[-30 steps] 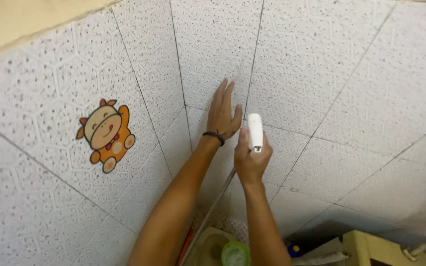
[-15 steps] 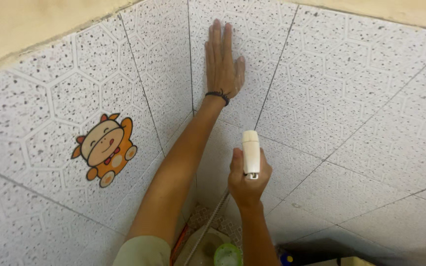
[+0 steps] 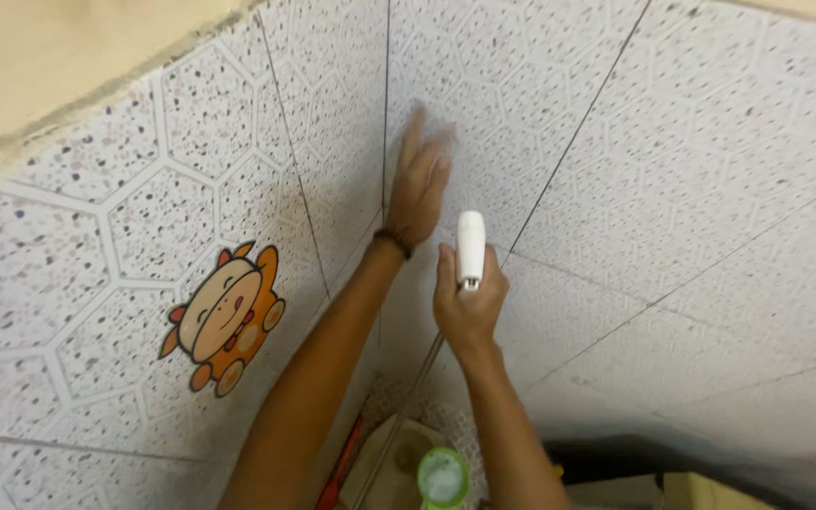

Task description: The person cleans the bathroom walls and floor using a cloth and a spray nozzle, scrubbing the tiles and the area around a squat toilet.

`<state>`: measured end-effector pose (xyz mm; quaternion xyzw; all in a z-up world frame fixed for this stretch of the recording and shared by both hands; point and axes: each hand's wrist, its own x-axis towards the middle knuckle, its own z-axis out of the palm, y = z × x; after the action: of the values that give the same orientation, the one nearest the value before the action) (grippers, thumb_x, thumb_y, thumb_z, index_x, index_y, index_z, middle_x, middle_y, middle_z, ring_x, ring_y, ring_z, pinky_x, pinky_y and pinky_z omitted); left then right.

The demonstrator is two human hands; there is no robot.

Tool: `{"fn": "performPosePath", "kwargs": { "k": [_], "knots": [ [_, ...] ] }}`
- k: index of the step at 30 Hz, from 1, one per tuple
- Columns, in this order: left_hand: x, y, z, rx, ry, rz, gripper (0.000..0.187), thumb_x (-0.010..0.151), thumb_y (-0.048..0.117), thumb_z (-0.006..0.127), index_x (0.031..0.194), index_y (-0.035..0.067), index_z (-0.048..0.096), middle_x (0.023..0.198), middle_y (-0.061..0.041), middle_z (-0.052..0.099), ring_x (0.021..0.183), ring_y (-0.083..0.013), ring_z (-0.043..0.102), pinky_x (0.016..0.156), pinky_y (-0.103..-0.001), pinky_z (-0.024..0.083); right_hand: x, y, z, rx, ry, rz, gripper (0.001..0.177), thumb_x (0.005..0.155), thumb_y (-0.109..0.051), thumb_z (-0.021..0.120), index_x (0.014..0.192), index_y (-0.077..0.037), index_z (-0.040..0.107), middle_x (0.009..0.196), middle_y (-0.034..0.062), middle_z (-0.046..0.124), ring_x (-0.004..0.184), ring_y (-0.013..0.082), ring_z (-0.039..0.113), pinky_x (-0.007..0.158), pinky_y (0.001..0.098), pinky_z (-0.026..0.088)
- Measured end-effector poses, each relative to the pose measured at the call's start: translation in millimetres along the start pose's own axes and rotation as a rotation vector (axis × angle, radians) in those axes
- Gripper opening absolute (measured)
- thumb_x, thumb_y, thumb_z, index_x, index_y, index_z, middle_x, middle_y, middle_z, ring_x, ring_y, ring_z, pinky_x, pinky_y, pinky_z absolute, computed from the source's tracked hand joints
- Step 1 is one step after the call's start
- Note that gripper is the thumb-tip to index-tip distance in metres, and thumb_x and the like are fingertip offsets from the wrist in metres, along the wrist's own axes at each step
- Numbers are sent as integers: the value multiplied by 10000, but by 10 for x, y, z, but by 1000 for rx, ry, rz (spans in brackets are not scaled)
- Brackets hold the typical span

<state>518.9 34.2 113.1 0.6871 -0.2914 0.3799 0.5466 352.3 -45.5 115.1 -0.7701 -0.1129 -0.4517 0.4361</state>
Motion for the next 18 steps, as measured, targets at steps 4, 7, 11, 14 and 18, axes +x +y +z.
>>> {"fn": "performPosePath", "kwargs": {
  "k": [4, 7, 11, 14, 18],
  "knots": [
    [-654, 472, -244, -593, -250, -363, 485, 905, 293, 729, 1288, 33, 584, 1174, -128, 693, 1015, -155, 683, 841, -333, 591, -46, 421, 173, -24, -37, 142, 199, 993, -164, 692, 905, -25, 581, 628, 41, 598, 535, 107, 552, 476, 292, 422],
    [-765, 858, -213, -184, -274, -576, 367, 832, 304, 799, 969, -4, 655, 820, -146, 740, 707, -180, 688, 619, -329, 561, -163, 614, 255, -71, -153, 15, 295, 920, -186, 709, 1008, 14, 511, 754, 84, 591, 657, 142, 557, 528, 318, 446],
    [-621, 985, -247, -268, -259, -459, 391, 853, 388, 803, 918, 37, 643, 741, -87, 722, 641, -141, 691, 570, -314, 566, -134, 613, 316, -117, -123, 201, 253, 960, -213, 705, 957, -19, 542, 805, 93, 652, 701, 171, 638, 565, 344, 516],
    [-566, 1100, -287, -172, -150, -428, 385, 815, 366, 829, 843, 22, 659, 694, -104, 707, 594, -167, 678, 534, -324, 535, -10, 500, 361, -128, -113, 240, 225, 986, -235, 652, 984, -28, 564, 791, 74, 679, 680, 179, 694, 550, 341, 554],
    [-529, 1125, -377, -234, -110, -517, 349, 863, 393, 754, 860, 54, 673, 712, -74, 707, 583, -149, 668, 499, -317, 530, 66, 387, 336, -253, -190, 100, 230, 1008, -212, 595, 1055, 12, 583, 811, 81, 694, 669, 195, 715, 495, 312, 571]
  ]
}}
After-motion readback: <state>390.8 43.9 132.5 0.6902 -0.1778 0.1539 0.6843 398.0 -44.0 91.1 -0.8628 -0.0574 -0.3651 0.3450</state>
